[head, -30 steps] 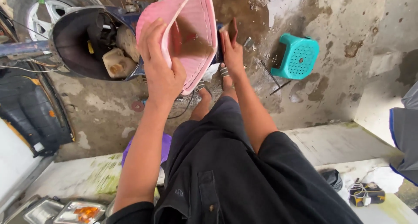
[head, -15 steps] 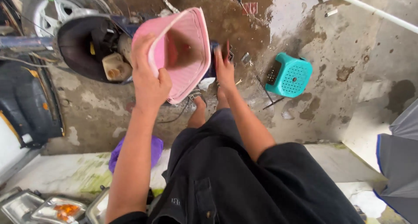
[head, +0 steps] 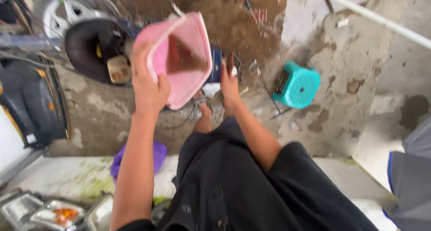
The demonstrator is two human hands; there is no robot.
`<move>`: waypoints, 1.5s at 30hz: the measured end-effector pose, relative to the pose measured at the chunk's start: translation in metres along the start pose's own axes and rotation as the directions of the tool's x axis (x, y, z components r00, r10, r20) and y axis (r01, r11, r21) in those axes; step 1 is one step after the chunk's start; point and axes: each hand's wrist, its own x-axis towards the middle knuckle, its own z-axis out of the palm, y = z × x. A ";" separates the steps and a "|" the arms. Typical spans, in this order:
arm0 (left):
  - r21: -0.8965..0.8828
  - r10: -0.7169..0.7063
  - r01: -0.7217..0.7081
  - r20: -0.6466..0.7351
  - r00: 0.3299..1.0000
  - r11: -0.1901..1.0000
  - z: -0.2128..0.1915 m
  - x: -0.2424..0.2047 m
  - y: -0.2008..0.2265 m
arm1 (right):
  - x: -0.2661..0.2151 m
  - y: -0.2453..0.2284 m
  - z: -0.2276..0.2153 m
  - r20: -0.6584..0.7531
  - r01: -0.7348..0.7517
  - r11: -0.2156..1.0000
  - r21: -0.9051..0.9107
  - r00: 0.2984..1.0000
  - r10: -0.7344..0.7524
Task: The person holds a pink bucket and uses a small brush to scrub a blue metal part while repeatedly dipping the brush into the bucket. The person scrubs the surface of the part and occasionally wipes it with a white cloth.
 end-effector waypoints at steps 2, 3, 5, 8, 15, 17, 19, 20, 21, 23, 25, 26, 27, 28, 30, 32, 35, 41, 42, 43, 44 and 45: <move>0.000 0.028 -0.028 -0.018 0.999 1.000 0.009 0.007 -0.004 | 0.069 0.070 0.025 -0.038 0.061 0.996 0.069 0.998 -0.058; -0.007 0.034 -0.034 -0.017 0.999 0.999 0.014 0.003 -0.005 | 0.092 0.118 0.032 -0.081 0.097 0.988 0.123 0.993 -0.087; 0.028 0.027 -0.027 -0.018 0.999 0.999 0.016 0.003 0.001 | 0.089 0.070 0.022 0.020 0.037 0.982 0.187 0.999 -0.041; 0.033 0.020 -0.020 -0.002 1.000 0.999 0.009 -0.003 0.003 | 0.118 0.095 0.023 0.108 0.002 0.978 0.207 0.994 -0.025; 0.030 -0.017 0.019 -0.045 0.999 0.999 0.019 0.003 0.003 | 0.179 0.119 0.057 0.130 0.266 0.962 -0.067 0.958 -0.256; 0.030 -0.011 0.012 -0.043 0.999 0.999 0.017 0.002 0.006 | 0.123 0.112 0.034 0.141 0.237 0.969 -0.065 0.964 -0.227; 0.036 0.021 -0.019 -0.071 0.997 0.999 0.020 0.009 0.005 | 0.119 0.104 0.031 0.156 0.246 0.968 -0.052 0.959 -0.235; 0.031 0.021 -0.018 -0.069 0.997 0.999 0.020 0.007 0.004 | 0.131 0.113 0.037 0.153 0.247 0.968 -0.041 0.959 -0.238; 0.026 0.020 -0.018 -0.066 0.998 1.000 0.020 0.003 0.002 | 0.143 0.124 0.043 0.149 0.248 0.968 -0.029 0.959 -0.241; 0.028 0.026 -0.024 -0.059 0.998 0.999 0.020 0.007 0.003 | 0.171 0.110 0.056 0.111 0.271 0.963 0.017 0.956 -0.271; 0.030 0.023 -0.022 -0.030 0.999 0.999 0.015 0.002 0.003 | 0.160 0.123 0.057 0.067 0.273 0.960 0.061 0.959 -0.277; 0.042 0.048 -0.046 -0.047 0.998 0.998 0.019 0.007 -0.002 | 0.153 0.123 0.054 0.066 0.329 0.942 0.065 0.941 -0.333; 0.054 0.074 -0.070 -0.065 0.995 0.996 0.022 0.012 -0.006 | 0.145 0.123 0.050 0.064 0.384 0.921 0.068 0.919 -0.389; 0.046 0.099 -0.095 -0.074 0.992 0.994 0.022 0.015 -0.012 | 0.138 0.110 0.049 0.046 0.404 0.912 0.078 0.912 -0.408; 0.012 0.059 -0.059 -0.040 0.997 0.998 0.016 0.006 -0.025 | 0.109 0.105 0.044 0.024 0.301 0.939 0.169 0.951 -0.309; -0.018 0.064 -0.065 -0.028 0.998 0.998 0.015 0.001 -0.030 | 0.137 0.092 0.063 -0.027 0.279 0.939 0.199 0.960 -0.279; -0.056 0.071 -0.072 -0.028 0.997 0.996 0.003 -0.003 -0.042 | 0.112 0.076 0.059 -0.089 0.296 0.938 0.183 0.955 -0.284; -0.146 0.085 -0.094 -0.070 0.994 0.985 -0.005 0.020 -0.052 | 0.182 0.134 0.084 -0.224 0.247 0.967 0.056 0.947 -0.229; -0.150 0.064 -0.071 -0.049 0.997 0.986 -0.005 0.017 -0.050 | 0.198 0.132 0.087 -0.244 0.263 0.964 0.034 0.938 -0.247; -0.164 0.069 -0.074 -0.036 0.997 0.984 -0.003 0.012 -0.057 | 0.148 0.109 0.073 -0.261 0.256 0.966 0.036 0.936 -0.238; -0.119 0.097 -0.098 -0.012 0.995 0.988 -0.001 0.012 -0.065 | 0.101 0.069 0.063 -0.261 0.335 0.940 0.069 0.915 -0.308; -0.075 0.126 -0.124 0.013 0.992 0.989 0.001 0.012 -0.071 | 0.050 0.022 0.050 -0.265 0.414 0.905 0.100 0.888 -0.376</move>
